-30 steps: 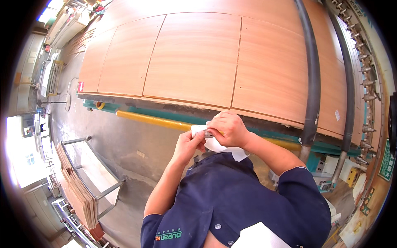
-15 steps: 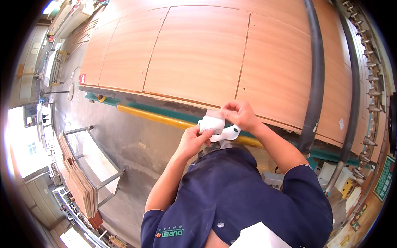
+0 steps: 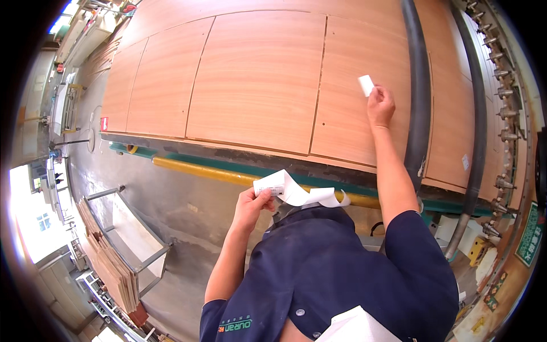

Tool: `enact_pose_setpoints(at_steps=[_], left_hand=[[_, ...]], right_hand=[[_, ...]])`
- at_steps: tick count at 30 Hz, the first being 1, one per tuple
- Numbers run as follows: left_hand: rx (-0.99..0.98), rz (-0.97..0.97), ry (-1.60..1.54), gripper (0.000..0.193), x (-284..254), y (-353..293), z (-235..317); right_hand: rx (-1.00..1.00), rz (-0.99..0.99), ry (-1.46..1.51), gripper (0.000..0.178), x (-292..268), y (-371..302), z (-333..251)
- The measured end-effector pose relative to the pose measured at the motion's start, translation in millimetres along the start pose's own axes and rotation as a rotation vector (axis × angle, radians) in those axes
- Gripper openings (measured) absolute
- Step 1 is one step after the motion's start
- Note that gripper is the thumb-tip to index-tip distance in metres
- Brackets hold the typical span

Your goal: The person tears off labels from a roll and sticks them onto several large wooden panels resting on a CNC machine table. The person then walks to a nearby desk, places the label roll on it, and returns to the machine to adjust a dust extraction hose before walking away.

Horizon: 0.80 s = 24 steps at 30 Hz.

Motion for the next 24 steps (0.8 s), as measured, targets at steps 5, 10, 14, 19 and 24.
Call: enact_pose_setpoints(at_steps=[5, 10, 14, 19, 24], left_hand=[[-0.037, -0.020, -0.032, 0.020, 6.5, 3.8, -8.2], [-0.003, -0.040, -0.097, 0.019, 16.9, 8.8, -0.6], [-0.014, -0.041, -0.138, 0.020, 2.5, 9.5, -1.3], [0.013, -0.041, -0.159, 0.025, -0.2, 8.1, 18.8], [0.100, 0.022, -0.287, 0.028, -21.4, 2.7, 37.5]], right_hand=[[-0.574, -0.232, -0.186, 0.004, -18.9, 32.0, -55.6], [-0.802, -0.750, -0.152, 0.018, -45.4, -3.0, -52.3], [-0.700, -0.781, -0.175, 0.050, -53.7, -35.0, -55.8], [-0.583, -0.860, -0.289, 0.071, -50.0, -52.5, -58.8], [-0.462, -0.937, -0.396, 0.067, -97.1, -59.7, -76.1]])
Point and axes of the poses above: each hand's wrist, its own y-axis towards the middle knuckle, its own x-axis out of the palm, z = x × y, the point moved 1 cm from there along y, towards the middle knuckle, and after that the axes turned 13 degrees about z, right-handed, at the moved point
